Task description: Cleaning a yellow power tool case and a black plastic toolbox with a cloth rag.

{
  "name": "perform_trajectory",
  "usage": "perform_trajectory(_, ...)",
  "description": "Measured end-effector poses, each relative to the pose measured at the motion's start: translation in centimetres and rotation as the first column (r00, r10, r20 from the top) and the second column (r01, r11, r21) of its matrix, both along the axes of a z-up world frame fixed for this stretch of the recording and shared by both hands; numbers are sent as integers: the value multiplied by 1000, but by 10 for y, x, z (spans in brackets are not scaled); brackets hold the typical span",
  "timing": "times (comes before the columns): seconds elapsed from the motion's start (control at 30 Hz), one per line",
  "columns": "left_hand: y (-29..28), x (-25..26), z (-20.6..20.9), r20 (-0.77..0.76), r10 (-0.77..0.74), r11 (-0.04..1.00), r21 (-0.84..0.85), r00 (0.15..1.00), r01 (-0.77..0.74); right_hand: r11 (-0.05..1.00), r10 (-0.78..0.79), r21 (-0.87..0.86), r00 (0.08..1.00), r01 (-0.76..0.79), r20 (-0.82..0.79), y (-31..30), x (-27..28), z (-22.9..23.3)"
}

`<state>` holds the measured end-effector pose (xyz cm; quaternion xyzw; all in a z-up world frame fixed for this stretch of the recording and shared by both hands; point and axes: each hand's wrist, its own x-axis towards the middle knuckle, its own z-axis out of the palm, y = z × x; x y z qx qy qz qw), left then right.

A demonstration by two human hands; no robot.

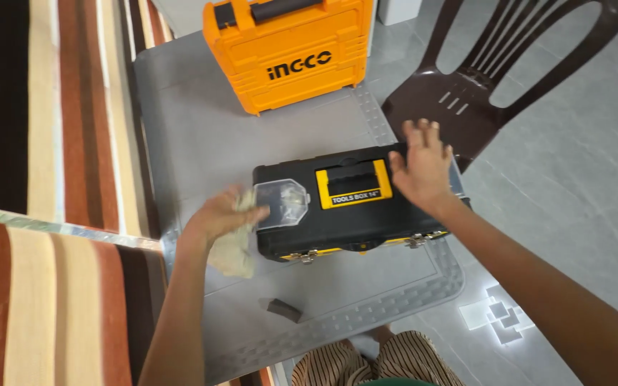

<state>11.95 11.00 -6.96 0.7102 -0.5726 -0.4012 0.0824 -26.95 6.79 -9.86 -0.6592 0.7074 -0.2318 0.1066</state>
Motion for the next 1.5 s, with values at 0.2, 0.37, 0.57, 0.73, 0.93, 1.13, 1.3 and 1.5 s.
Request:
perform_trajectory(0.2, 17, -60, 73, 40, 294, 813, -536, 955, -228, 954, 285, -57, 951, -293, -120, 19, 37, -15)
perform_trajectory(0.37, 44, -107, 27, -105, -19, 701, -711, 994, -61, 942, 304, -62, 918, -329, -253, 24, 40, -30)
perform_trajectory(0.57, 41, -119, -18, 328, -156, 603, -716, 932, 353, 952, 271, -67, 923, -299, -273, 27, 44, -23)
perform_trajectory(0.73, 11, -128, -39, 329, -5, 660, -708, 944, 250, 961, 248, -44, 918, -274, -309, 33, 45, -19)
perform_trajectory(0.93, -10, -174, -47, 335, 88, 629, -749, 938, 208, 955, 249, -85, 926, -283, -284, 29, 46, -23)
perform_trajectory(1.13, -18, -143, -47, 265, -136, 613, -735, 955, 291, 953, 273, -49, 919, -298, -285, 29, 44, -21)
perform_trajectory(1.3, -31, -93, -56, 131, 42, 774, -632, 990, 50, 951, 279, -51, 917, -305, -286, 28, 42, -25)
perform_trajectory(1.5, -10, -156, -75, 209, -7, 585, -792, 978, 173, 959, 267, -21, 925, -283, -272, 29, 45, -17)
